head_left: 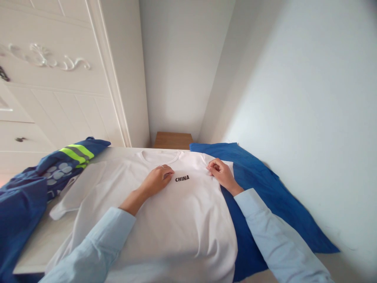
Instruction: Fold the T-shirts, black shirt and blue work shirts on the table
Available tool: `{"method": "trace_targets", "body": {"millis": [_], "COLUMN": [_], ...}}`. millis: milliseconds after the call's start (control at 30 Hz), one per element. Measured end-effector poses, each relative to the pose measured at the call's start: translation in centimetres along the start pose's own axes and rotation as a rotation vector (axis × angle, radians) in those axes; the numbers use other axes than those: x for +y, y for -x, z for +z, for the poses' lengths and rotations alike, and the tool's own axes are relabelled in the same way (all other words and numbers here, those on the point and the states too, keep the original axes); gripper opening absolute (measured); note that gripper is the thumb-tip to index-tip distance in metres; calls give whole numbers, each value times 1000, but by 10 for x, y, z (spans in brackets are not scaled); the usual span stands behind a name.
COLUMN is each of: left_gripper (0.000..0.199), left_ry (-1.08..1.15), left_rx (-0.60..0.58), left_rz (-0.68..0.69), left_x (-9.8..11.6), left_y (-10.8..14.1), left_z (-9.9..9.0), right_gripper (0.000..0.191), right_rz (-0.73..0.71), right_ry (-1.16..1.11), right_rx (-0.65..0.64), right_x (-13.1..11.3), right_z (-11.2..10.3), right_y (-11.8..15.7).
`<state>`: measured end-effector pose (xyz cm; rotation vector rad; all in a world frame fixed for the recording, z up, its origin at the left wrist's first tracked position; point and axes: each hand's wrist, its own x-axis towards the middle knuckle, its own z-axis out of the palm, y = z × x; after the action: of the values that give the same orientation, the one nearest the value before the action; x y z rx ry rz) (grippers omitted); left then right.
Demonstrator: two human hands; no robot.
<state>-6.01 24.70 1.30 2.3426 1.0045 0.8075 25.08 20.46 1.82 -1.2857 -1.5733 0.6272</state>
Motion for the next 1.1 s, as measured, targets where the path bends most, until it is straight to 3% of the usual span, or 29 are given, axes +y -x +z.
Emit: {"method": "trace_targets", "body": {"millis": [400,633,1100], "left_gripper": [27,27,25], "left_ry": [24,29,18], "left_rx": [5,11,8], "left_rz": [-6,3,12], "left_x": [-2,-4,-1], "left_y": [-1,-1,1], "left_z": [0,0,-3], "right_gripper": [51,37,54], "right_rz": [13,-30,2], "right_ry": [-100,-146,-111], "right_rx": [-33,-48,49], "right_x": [-6,-7,-5], "right_z": [1,2,3], "right_y": [-1,0,-3]}}
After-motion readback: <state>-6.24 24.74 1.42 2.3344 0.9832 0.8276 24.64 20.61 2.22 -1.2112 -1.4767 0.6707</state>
